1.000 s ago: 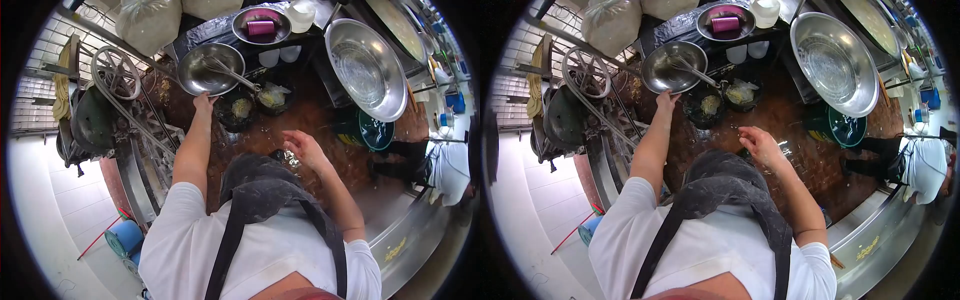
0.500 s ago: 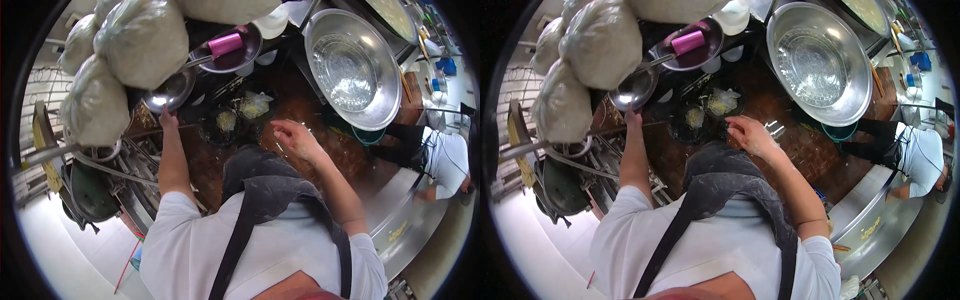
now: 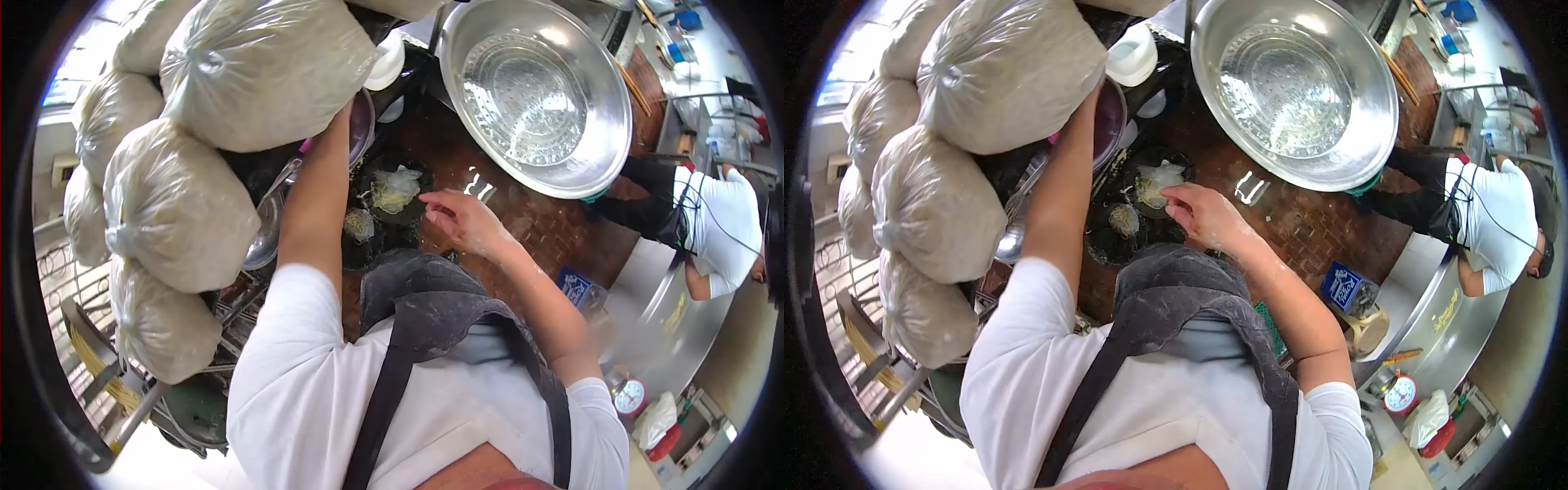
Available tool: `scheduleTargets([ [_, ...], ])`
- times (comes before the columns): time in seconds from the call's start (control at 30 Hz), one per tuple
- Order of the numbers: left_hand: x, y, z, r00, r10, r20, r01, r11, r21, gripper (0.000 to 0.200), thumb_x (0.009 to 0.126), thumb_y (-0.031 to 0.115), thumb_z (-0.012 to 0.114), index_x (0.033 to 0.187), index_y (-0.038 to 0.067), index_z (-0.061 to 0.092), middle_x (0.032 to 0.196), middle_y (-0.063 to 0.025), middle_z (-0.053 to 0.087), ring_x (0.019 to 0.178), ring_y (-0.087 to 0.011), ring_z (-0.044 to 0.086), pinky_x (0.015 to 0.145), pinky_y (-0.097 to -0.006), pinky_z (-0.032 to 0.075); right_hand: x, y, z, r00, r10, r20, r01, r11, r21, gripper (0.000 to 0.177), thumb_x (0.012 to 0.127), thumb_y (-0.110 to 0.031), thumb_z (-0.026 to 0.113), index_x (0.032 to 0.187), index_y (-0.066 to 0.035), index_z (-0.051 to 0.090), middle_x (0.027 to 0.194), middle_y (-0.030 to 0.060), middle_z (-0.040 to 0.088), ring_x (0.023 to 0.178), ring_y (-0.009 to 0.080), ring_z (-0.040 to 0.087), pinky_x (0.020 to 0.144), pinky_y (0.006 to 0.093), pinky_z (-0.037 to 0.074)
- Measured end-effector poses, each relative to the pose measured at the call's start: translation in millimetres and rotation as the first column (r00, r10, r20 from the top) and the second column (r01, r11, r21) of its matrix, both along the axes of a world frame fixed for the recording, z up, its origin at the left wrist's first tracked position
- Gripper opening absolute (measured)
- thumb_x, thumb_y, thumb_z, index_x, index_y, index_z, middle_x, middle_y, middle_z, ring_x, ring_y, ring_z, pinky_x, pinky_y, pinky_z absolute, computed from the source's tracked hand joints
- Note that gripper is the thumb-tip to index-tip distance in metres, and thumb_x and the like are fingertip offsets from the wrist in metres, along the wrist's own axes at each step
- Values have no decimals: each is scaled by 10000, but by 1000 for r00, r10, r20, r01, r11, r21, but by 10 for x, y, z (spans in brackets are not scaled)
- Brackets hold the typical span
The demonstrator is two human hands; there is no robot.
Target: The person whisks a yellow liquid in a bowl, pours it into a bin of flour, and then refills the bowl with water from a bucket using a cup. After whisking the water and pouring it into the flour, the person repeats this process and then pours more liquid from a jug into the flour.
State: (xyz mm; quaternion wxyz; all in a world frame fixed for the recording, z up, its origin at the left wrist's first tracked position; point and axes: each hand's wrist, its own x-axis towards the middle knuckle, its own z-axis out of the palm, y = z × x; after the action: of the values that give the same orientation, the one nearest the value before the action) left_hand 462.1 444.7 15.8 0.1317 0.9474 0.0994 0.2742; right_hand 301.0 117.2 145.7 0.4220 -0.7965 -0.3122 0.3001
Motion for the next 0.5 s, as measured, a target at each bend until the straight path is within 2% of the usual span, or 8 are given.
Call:
scheduleTargets([
  [0.1, 556, 89, 14, 974, -31, -225, 17, 998, -65, 315, 986, 225, 591, 1241, 51, 655, 1199, -138, 675, 1069, -272, 636, 950, -369, 487, -17, -153, -2, 987, -132, -94, 125, 989, -73, 322, 957, -131, 639, 1266, -42, 622, 1067, 149, 666, 946, 282, 670, 843, 358, 527],
  [0.17, 788, 121, -25, 957, -63, -283, 41, 996, -82, 311, 985, 223, 593, 1237, 53, 660, 1192, -134, 679, 1061, -264, 638, 944, -364, 489, -38, -262, 42, 969, -210, -131, 199, 976, -92, 306, 952, -162, 640, 1231, -38, 640, 1115, 170, 658, 981, 343, 664, 849, 398, 526],
  [0.3, 993, 205, -60, 934, -141, -328, 99, 985, -141, 303, 983, 219, 596, 1228, 57, 669, 1177, -125, 687, 1045, -249, 642, 933, -354, 492, -81, -440, 9, 953, -271, -133, 259, 961, -101, 310, 950, -167, 642, 1235, -42, 639, 1121, 167, 662, 982, 338, 667, 854, 398, 529],
  [0.5, 1013, 289, -1, 884, -353, -306, 259, 915, -310, 290, 980, 214, 602, 1215, 64, 683, 1154, -112, 700, 1021, -225, 648, 917, -339, 496, -164, -557, -36, 924, -361, -128, 345, 929, -131, 318, 950, -180, 642, 1243, -57, 635, 1120, 167, 670, 987, 337, 668, 869, 399, 532],
])
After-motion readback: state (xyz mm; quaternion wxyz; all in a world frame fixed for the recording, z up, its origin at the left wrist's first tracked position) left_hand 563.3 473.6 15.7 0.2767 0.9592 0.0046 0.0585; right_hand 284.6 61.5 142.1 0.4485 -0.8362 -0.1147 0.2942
